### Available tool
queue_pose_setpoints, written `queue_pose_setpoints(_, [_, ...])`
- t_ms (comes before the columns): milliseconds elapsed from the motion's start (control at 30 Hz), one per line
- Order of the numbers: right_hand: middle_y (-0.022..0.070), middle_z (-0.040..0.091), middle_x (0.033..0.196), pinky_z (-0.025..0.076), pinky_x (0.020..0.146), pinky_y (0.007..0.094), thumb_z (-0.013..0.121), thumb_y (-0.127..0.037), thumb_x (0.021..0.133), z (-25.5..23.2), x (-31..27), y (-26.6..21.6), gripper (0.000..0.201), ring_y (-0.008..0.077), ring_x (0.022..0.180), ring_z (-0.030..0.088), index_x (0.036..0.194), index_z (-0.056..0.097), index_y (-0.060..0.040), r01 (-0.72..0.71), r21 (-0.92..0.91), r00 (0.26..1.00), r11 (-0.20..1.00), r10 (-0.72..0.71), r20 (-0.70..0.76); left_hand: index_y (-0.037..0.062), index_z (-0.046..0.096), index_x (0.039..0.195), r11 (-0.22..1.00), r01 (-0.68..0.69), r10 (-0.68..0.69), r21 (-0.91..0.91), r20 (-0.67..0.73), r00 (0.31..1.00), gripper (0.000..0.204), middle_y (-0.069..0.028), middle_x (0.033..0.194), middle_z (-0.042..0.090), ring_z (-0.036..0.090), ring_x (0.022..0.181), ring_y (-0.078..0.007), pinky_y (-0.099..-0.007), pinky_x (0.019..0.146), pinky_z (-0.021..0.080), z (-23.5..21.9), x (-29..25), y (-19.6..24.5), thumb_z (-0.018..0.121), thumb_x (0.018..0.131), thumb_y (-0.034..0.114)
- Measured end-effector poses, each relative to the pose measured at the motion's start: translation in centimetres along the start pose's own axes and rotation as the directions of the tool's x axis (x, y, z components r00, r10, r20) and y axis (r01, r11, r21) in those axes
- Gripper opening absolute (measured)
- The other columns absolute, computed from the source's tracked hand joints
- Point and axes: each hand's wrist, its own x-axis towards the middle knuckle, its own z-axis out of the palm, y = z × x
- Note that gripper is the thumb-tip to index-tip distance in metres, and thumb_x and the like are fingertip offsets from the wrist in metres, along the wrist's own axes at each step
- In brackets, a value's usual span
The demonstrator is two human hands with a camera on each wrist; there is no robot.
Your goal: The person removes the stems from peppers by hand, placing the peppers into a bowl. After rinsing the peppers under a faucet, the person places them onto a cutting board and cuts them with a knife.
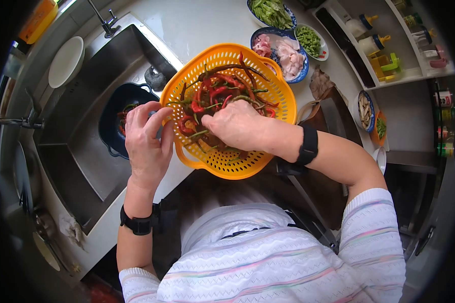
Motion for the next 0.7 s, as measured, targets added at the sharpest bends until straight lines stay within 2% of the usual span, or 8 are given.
queue_pose_setpoints(100, [0.0121,0.064,0.075,0.050,0.062,0.0390,0.057,-0.016,0.079,0.2,-3.1,0.6,0.017,0.0305,0.069,0.064,0.090,0.056,-0.0035,0.145,0.094,0.989,0.985,-0.140,-0.053,0.0053,0.064,0.094,0.999,0.009,-0.010,0.042,0.036,0.999,0.018,-0.0083,0.101,0.058,0.056,0.094,-0.0214,-0.0277,0.065,0.056,-0.2,-0.1,-0.1,0.062,0.077,-0.001])
queue_pose_setpoints(200, [0.0059,0.063,0.072,0.050,0.059,0.0334,0.059,-0.017,0.084,0.6,-5.6,2.3,0.019,0.0228,0.062,0.063,0.099,0.059,-0.0043,0.268,0.222,0.919,0.937,-0.180,-0.351,0.0051,0.064,0.093,0.999,-0.005,0.004,0.043,0.022,1.000,0.018,-0.0083,0.101,0.058,0.056,0.094,-0.0215,-0.0275,0.066,0.055,-0.2,-0.2,-0.1,0.062,0.077,-0.001])
queue_pose_setpoints(267, [0.0000,0.059,0.068,0.048,0.058,0.0268,0.058,-0.019,0.088,0.8,-6.4,3.4,0.023,0.0133,0.059,0.059,0.106,0.059,-0.0040,0.199,0.697,0.924,0.689,0.105,-0.367,0.0060,0.064,0.092,1.000,0.005,-0.005,0.027,0.002,1.000,0.019,-0.0087,0.098,0.058,0.055,0.094,-0.0254,-0.0325,0.074,0.049,-0.1,-0.2,0.1,0.064,0.074,0.000])
queue_pose_setpoints(333, [-0.0020,0.053,0.067,0.043,0.051,0.0226,0.053,-0.023,0.092,0.6,-6.8,4.3,0.025,0.0072,0.054,0.051,0.108,0.058,-0.0035,0.212,0.808,0.916,0.550,0.177,-0.361,0.0069,0.063,0.091,1.000,0.014,-0.014,0.013,-0.019,1.000,0.021,-0.0091,0.095,0.058,0.054,0.093,-0.0293,-0.0376,0.081,0.043,-0.3,-0.3,0.4,0.065,0.071,0.001])
queue_pose_setpoints(400, [-0.0003,0.052,0.068,0.037,0.044,0.0204,0.051,-0.021,0.094,-0.5,-7.6,5.0,0.025,0.0053,0.050,0.045,0.110,0.057,-0.0032,0.036,0.994,0.944,-0.103,0.330,0.000,0.0045,0.065,0.094,0.999,0.019,-0.019,0.030,-0.005,1.000,0.019,-0.0086,0.102,0.058,0.055,0.095,-0.0220,-0.0272,0.067,0.054,-0.8,-0.5,0.6,0.062,0.077,-0.002])
queue_pose_setpoints(433, [-0.0007,0.047,0.066,0.031,0.041,0.0190,0.045,-0.023,0.096,-0.5,-7.4,5.2,0.028,0.0045,0.047,0.039,0.115,0.053,-0.0038,0.027,0.969,0.943,-0.247,0.329,0.057,0.0045,0.065,0.094,0.999,0.025,-0.025,0.033,-0.006,1.000,0.019,-0.0086,0.102,0.058,0.055,0.095,-0.0220,-0.0272,0.067,0.054,-1.0,-0.8,0.7,0.062,0.077,-0.002])
queue_pose_setpoints(533, [-0.0016,0.044,0.064,0.032,0.041,0.0198,0.041,-0.026,0.097,-0.8,-6.8,4.5,0.032,0.0059,0.046,0.039,0.119,0.049,-0.0047,0.036,0.879,0.947,-0.475,0.298,0.122,0.0062,0.064,0.091,0.996,0.091,-0.092,-0.015,-0.096,0.991,0.021,-0.0095,0.097,0.059,0.054,0.095,-0.0282,-0.0363,0.080,0.045,-1.8,-1.9,1.4,0.064,0.072,-0.002])
queue_pose_setpoints(700, [-0.0009,0.043,0.065,0.031,0.041,0.0199,0.032,-0.032,0.099,-1.3,-5.6,1.7,0.036,0.0073,0.048,0.039,0.120,0.047,-0.0069,0.018,0.830,0.945,-0.557,0.280,0.168,0.0037,0.065,0.088,0.984,0.178,-0.176,0.005,-0.125,0.976,0.017,-0.0099,0.098,0.060,0.055,0.096,-0.0271,-0.0354,0.082,0.045,-4.4,-5.9,2.1,0.062,0.074,-0.004])
